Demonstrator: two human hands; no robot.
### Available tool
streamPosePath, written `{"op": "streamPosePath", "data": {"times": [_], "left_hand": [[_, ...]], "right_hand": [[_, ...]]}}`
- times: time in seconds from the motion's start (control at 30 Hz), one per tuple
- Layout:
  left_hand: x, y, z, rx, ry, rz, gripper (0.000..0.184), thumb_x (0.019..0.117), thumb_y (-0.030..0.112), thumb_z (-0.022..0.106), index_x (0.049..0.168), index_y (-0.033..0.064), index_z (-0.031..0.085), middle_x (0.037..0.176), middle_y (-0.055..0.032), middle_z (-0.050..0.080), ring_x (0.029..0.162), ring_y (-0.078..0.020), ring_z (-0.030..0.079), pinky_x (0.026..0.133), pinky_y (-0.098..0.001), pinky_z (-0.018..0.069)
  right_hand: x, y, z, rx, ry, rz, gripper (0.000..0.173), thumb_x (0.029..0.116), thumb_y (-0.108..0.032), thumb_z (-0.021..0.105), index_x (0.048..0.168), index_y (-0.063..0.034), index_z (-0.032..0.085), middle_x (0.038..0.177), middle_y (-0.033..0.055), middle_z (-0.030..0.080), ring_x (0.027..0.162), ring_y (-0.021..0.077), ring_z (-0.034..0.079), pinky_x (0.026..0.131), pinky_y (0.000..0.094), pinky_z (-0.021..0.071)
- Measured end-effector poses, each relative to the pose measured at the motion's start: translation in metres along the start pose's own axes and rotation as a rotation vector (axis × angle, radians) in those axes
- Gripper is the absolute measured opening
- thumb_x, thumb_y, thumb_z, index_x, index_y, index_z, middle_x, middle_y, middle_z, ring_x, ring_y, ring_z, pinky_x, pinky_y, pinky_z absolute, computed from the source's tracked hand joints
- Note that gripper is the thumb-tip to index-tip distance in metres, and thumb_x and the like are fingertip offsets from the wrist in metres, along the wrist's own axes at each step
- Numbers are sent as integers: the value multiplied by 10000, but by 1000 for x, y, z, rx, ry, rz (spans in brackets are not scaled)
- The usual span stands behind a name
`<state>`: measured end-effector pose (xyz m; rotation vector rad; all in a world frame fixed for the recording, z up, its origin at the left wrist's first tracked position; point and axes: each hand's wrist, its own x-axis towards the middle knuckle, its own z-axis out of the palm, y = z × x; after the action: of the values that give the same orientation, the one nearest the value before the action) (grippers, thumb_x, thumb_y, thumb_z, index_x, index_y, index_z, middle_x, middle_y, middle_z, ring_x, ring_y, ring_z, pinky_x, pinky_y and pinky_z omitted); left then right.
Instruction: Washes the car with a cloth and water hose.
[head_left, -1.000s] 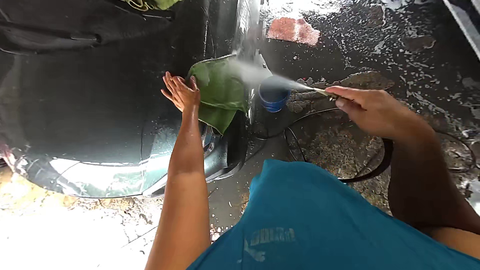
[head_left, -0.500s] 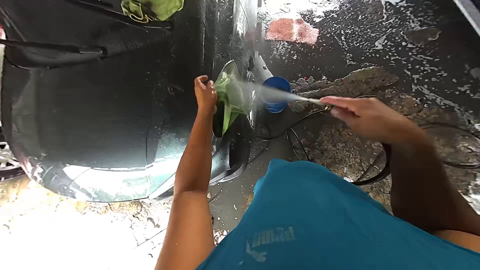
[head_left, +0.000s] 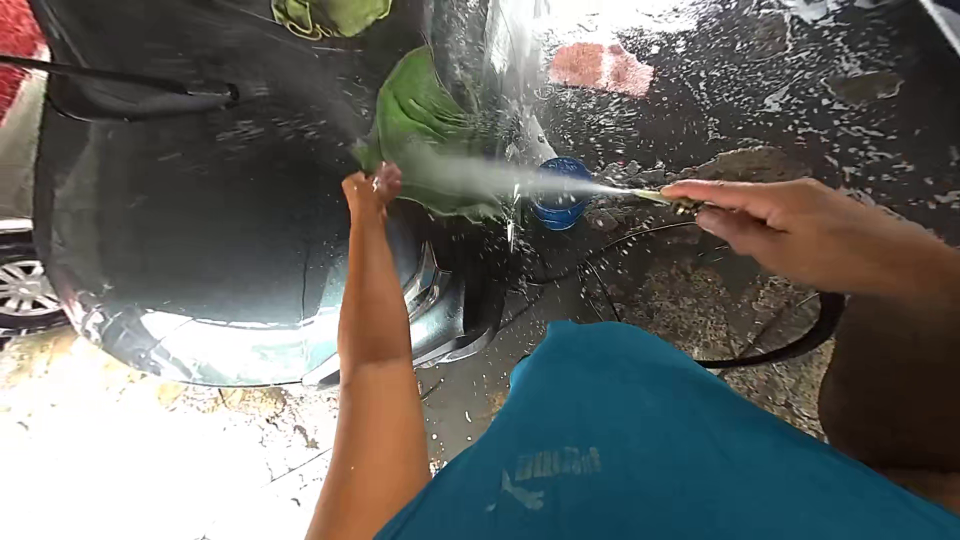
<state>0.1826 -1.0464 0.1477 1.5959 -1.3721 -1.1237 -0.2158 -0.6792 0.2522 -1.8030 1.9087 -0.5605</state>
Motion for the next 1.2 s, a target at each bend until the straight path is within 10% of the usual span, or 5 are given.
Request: {"op": "streamPosePath", "data": {"times": [0.2,0.37,0.5,1.0,1.2], "left_hand": [[-8,-26,-40,-35,345,-77,328,1093,260,471,1242,-12,576,934,-55,738,727,-91,701,662,-257,581],[-16,-28,-2,583,299,476,576,1029,264,528,1491,-67,434,1478,-301,491,1395,-396,478,1182,-471,378],[3,-54,31,972,112,506,1011,909,658,547,1634,47,196,1707,-228,76,1580,-419,30,1244,-618,51],[11,-69,31,1067,186,564,1060,850,689,547,1652,111,164,1721,-167,84,1589,-367,51,1246,-594,59],[9,-70,32,1075,208,568,1089,823,689,576,1651,107,172,1722,-158,95,1590,-356,63,1248,-583,63]], "right_hand": [[8,-11,-14,-91,16,-60,409,1095,-327,415,1479,-323,557,921,70,705,669,215,626,586,505,513],[40,-22,-19,-115,-13,-24,404,1107,-296,398,1476,-264,559,1069,170,694,830,336,659,731,627,510],[53,-47,2,-201,-161,-80,395,1110,-277,427,1484,-282,554,1113,113,727,940,306,701,813,585,542],[58,-31,14,-206,-265,0,382,1107,-262,444,1461,-251,588,1121,114,736,984,304,704,871,578,541],[75,-18,-3,-244,-84,52,396,1118,-270,395,1471,-226,570,1182,223,695,1076,459,663,881,716,478]]}}
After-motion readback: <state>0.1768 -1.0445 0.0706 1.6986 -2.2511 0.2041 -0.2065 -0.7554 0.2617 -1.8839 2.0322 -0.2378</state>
